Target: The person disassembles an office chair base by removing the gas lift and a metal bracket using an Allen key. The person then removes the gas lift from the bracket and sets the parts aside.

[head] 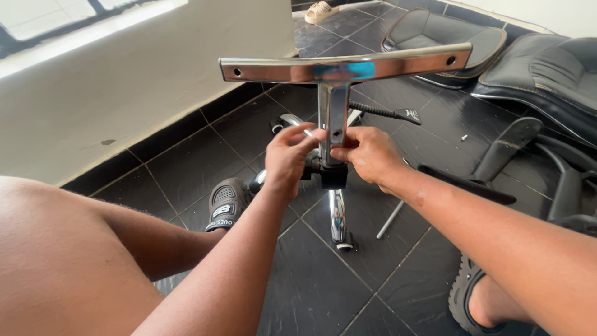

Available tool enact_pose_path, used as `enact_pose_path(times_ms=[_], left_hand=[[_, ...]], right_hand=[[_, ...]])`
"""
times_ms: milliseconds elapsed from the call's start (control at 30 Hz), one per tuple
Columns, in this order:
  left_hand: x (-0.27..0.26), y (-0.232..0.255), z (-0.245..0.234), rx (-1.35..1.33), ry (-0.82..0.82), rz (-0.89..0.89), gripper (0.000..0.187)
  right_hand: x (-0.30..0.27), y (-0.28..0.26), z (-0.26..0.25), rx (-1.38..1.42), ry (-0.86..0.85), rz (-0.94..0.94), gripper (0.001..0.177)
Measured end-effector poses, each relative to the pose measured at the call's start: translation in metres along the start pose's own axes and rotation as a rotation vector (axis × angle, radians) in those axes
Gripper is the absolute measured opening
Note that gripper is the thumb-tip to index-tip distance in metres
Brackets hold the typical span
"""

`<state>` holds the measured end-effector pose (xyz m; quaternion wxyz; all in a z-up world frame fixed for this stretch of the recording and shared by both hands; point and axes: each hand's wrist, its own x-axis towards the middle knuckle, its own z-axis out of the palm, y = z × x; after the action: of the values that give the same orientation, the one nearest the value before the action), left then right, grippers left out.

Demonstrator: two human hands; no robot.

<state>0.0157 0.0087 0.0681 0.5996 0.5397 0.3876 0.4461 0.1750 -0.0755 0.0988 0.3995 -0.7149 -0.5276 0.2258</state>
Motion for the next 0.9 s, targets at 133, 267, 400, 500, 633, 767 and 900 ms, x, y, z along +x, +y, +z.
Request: enact_pose_path(times_ms=[133,267,400,500,633,767,900], left_hand=[[-0.009,-0.026,-0.012,0.174,0.263,-0.429,0.06],[0.001,-0.052,-0.018,-0.25,0.09,-0.56,0.044],[0.008,-0.069,-0.025,-0.274,0.102,-0.539,0.041],[0.012,-0.069,-0.026,-0.282,0.114,-0.575,0.041],[0.008,-0.069,-0.029,-0.306,0.144,-0.599,0.04],[0.008,-0.069,-0.029,-0.295,0.097,-0.506,0.034],[0.012,-0.068,-0.031,-0.242,0.051,-0.433,0.033]], right_hand=[[-0.004,0.007,0.004,-0.129,0.031,-0.059,0.021],[-0.006,0.01,0.007,-0.11,0.052,-0.083,0.019],[-0.007,0.014,0.012,0.105,0.005,-0.07,0.026],[-0.003,0.017,0.012,0.176,-0.008,-0.05,0.025],[-0.001,0.021,0.018,0.313,0.016,-0.029,0.021],[0.002,0.017,0.015,0.32,-0.014,-0.004,0.02],[0.008,0.004,0.005,0.405,-0.035,-0.005,0.017]])
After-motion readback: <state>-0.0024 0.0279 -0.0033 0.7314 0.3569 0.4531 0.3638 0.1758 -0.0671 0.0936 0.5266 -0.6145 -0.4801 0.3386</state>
